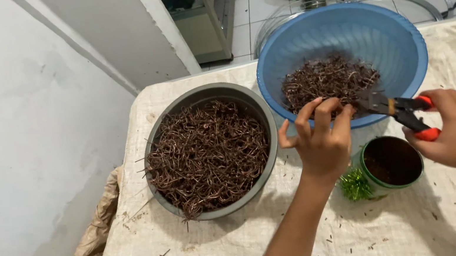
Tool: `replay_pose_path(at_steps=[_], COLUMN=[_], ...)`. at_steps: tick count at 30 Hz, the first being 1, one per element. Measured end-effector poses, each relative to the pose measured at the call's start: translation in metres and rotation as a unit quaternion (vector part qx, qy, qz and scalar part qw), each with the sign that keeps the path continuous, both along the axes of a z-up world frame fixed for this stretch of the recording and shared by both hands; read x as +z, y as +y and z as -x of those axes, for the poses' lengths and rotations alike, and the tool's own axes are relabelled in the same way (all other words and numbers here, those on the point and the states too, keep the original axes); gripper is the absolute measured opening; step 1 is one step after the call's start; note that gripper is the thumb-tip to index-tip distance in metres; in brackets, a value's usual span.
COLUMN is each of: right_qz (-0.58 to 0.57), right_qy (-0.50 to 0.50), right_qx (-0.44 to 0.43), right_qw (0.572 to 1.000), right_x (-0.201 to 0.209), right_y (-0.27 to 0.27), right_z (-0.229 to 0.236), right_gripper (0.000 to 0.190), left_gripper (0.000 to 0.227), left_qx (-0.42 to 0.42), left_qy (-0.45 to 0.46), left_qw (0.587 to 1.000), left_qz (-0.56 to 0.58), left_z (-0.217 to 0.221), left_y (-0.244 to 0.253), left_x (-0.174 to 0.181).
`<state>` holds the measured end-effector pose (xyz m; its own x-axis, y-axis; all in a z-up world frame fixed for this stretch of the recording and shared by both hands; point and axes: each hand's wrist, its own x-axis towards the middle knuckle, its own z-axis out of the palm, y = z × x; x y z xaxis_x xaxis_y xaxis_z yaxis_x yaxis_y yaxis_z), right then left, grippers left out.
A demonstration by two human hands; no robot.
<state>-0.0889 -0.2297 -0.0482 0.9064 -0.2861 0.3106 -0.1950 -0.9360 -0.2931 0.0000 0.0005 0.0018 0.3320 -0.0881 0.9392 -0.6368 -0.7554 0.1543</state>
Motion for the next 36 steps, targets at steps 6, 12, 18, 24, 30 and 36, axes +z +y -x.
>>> replay_pose_path(at_steps=[6, 12, 18, 24, 30, 36], right_qz=[-0.335, -0.546, -0.6, -0.561, -0.586, -0.556], right_qy=[-0.049, -0.134, -0.188, -0.159, -0.001, 0.023], right_qx=[-0.02, 0.017, 0.057, 0.028, -0.112, -0.168], right_qw=[0.941, 0.827, 0.775, 0.812, 0.803, 0.814], right_x=[0.038, -0.005, -0.076, -0.062, 0.033, 0.009], right_y=[0.031, 0.02, -0.001, -0.002, 0.033, 0.015], right_z=[0.021, 0.03, 0.038, 0.04, 0.036, 0.035], right_gripper=[0.053, 0.053, 0.06, 0.054, 0.056, 0.045], left_gripper=[0.025, 0.014, 0.008, 0.007, 0.008, 0.009], left_qx=[-0.014, -0.05, -0.057, -0.056, -0.049, -0.039], left_qy=[0.04, 0.102, 0.135, 0.151, 0.155, 0.15], left_qw=[0.999, 0.994, 0.989, 0.987, 0.987, 0.988], left_qz=[0.003, -0.009, -0.011, -0.008, 0.005, 0.01], left_z=[-0.004, -0.004, -0.006, -0.009, -0.01, -0.01], left_y=[0.009, 0.016, 0.019, 0.021, 0.023, 0.025], left_x=[0.006, 0.01, 0.009, 0.007, 0.01, 0.016])
